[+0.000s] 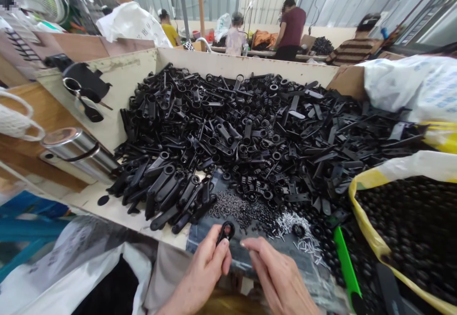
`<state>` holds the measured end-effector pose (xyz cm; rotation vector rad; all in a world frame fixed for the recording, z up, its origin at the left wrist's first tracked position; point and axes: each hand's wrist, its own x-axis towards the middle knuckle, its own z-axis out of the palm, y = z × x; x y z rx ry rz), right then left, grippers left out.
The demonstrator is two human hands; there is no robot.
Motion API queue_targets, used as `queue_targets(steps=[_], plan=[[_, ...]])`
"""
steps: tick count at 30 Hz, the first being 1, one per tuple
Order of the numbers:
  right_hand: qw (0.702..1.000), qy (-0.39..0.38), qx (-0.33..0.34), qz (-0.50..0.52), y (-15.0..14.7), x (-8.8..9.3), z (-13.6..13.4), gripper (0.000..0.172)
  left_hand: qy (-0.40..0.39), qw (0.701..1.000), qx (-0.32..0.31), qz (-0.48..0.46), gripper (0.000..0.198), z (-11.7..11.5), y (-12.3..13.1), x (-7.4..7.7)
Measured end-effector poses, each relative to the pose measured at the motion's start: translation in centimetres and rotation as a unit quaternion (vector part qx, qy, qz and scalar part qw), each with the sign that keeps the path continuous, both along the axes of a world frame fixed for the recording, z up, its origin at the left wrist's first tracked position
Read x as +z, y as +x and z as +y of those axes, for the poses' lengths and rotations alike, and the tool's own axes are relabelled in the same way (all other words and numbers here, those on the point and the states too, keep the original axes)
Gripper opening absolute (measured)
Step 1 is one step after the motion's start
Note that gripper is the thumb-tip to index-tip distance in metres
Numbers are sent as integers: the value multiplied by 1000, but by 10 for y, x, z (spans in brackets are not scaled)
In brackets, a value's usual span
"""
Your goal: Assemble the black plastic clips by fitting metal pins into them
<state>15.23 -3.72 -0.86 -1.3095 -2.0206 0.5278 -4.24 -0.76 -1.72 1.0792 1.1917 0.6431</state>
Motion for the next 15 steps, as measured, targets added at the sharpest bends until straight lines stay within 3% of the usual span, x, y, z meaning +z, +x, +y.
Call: queue_targets(steps=[5, 15], plan=[[998, -35, 21, -43, -4, -2, 6, 35, -43, 996, 65, -40, 61, -4, 1, -8], [998, -52, 29, -32, -7, -5, 9, 35, -15, 998, 51, -22, 54, -2, 2, -7]])
